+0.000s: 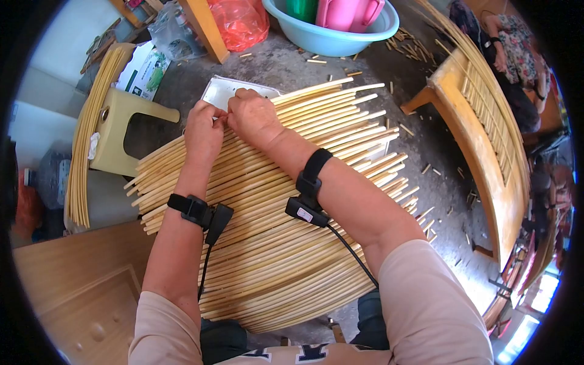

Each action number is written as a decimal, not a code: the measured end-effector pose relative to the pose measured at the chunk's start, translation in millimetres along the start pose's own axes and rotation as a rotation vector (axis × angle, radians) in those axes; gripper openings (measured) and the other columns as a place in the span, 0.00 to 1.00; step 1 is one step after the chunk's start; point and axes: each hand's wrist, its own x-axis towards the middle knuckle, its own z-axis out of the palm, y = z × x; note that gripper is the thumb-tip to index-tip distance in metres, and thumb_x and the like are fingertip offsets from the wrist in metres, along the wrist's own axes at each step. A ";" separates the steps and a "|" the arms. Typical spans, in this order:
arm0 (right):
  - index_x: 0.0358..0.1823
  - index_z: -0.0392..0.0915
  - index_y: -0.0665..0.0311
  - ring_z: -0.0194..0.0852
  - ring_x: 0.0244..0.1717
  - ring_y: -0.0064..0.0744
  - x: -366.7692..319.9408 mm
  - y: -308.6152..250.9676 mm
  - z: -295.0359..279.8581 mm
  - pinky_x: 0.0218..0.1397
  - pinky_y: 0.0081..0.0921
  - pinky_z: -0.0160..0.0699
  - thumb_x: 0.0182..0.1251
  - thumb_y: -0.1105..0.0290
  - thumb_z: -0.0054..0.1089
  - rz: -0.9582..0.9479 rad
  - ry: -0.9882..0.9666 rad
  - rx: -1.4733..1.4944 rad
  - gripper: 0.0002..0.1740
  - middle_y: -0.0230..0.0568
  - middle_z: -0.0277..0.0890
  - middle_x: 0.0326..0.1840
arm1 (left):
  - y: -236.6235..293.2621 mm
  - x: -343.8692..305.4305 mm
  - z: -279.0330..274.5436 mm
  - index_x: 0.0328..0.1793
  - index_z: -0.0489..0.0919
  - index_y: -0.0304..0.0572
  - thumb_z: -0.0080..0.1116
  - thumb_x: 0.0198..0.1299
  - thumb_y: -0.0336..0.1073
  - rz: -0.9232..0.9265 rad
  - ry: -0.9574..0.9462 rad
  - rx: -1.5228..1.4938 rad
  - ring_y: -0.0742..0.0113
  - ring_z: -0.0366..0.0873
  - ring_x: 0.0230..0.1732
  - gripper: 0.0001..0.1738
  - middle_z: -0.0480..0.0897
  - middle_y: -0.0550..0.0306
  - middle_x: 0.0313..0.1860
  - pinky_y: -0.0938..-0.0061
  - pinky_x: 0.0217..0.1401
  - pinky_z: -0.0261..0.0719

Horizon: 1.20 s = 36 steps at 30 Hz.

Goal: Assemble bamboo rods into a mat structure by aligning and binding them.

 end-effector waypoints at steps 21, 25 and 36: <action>0.22 0.74 0.63 0.73 0.35 0.47 -1.0 11.0 0.3 0.41 0.38 0.75 0.46 0.72 0.60 -0.050 0.028 0.158 0.05 0.45 0.71 0.27 | -2.7 -2.7 6.5 0.28 0.83 0.47 0.66 0.43 0.31 0.052 0.151 0.003 0.56 0.75 0.39 0.04 0.77 0.58 0.31 0.66 0.41 0.74; 0.23 0.74 0.63 0.73 0.36 0.48 -0.6 11.8 1.1 0.41 0.38 0.76 0.46 0.72 0.61 -0.028 0.021 0.177 0.05 0.45 0.71 0.28 | -6.1 -2.7 7.9 0.28 0.83 0.49 0.66 0.43 0.30 0.106 0.170 0.028 0.55 0.73 0.39 0.05 0.77 0.60 0.31 0.65 0.42 0.73; 0.28 0.75 0.67 0.75 0.31 0.35 0.1 13.4 -8.2 0.37 0.26 0.75 0.51 0.76 0.60 0.135 -0.056 0.387 0.04 0.41 0.72 0.30 | -12.2 -0.6 14.0 0.28 0.83 0.48 0.65 0.45 0.30 0.088 0.154 -0.023 0.56 0.73 0.38 0.03 0.77 0.59 0.30 0.65 0.42 0.73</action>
